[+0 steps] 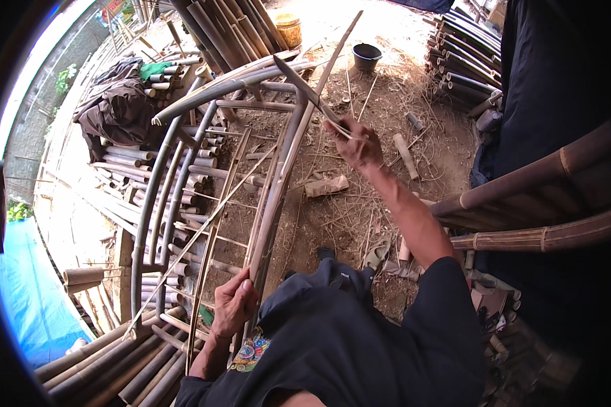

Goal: The person uses a large knife to shave and smooth a long, thin bamboo strip. They hold the strip against a bamboo frame and repeatedly scrape the blade along its length to remove the outer layer and refine the shape.

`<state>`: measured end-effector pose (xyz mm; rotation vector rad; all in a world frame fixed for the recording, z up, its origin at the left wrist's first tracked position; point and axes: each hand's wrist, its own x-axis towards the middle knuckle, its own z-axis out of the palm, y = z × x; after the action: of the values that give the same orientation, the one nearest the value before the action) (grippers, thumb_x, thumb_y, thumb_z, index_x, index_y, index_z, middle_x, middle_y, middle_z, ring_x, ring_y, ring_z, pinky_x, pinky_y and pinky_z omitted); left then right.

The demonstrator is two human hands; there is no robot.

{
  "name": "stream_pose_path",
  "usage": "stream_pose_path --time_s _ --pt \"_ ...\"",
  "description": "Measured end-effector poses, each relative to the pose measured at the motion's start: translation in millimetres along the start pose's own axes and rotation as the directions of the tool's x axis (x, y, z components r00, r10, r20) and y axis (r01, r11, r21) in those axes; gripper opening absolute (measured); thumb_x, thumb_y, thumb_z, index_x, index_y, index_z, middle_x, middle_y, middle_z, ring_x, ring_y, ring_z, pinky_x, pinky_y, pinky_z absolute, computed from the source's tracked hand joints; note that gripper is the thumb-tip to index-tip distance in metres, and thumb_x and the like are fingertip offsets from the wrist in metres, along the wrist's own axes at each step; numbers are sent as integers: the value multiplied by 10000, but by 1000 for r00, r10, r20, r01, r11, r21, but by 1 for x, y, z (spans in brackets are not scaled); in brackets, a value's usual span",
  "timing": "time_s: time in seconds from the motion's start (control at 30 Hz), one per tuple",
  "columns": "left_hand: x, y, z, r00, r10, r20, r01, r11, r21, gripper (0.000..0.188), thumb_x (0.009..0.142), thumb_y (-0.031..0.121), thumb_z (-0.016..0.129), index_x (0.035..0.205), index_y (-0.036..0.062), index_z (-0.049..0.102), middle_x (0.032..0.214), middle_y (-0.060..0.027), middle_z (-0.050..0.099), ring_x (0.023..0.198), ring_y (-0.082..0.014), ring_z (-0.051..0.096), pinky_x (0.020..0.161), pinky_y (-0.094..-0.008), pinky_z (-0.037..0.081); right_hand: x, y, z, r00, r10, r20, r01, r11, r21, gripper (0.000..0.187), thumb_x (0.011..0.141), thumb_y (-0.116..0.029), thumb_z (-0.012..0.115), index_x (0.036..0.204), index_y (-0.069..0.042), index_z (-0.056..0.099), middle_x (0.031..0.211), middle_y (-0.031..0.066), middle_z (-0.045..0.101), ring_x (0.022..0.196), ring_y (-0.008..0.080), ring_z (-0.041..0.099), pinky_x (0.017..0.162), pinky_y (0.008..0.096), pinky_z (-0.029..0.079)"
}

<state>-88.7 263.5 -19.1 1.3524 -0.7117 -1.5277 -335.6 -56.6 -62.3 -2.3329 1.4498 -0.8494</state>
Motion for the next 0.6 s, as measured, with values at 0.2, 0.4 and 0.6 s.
stream_pose_path --time_s 0.2,0.4,0.6 --pt "-8 -21 -12 999 -34 -34 33 999 -32 453 974 243 554 1327 -35 497 608 29 475 465 -30 382 419 -188 276 -20 -25 3 910 -410 -57 413 908 69 592 928 -655 371 745 -113 524 504 -17 424 366 72 390 282 306 373" --pt "-42 -37 -31 998 -43 44 44 999 -27 422 978 215 540 1296 -62 521 610 34 481 480 -27 392 433 -195 271 48 82 -54 994 -3 -106 -15 986 -168 647 906 -701 367 876 -93 589 506 29 506 378 108 486 300 303 367" --pt "-65 -58 -49 1000 -4 -17 5 998 66 465 969 273 542 1223 -116 547 554 41 448 427 -31 365 396 -204 241 64 84 -78 966 -135 -222 94 978 -185 668 890 -736 346 793 -124 598 483 -19 440 373 83 417 317 308 366"
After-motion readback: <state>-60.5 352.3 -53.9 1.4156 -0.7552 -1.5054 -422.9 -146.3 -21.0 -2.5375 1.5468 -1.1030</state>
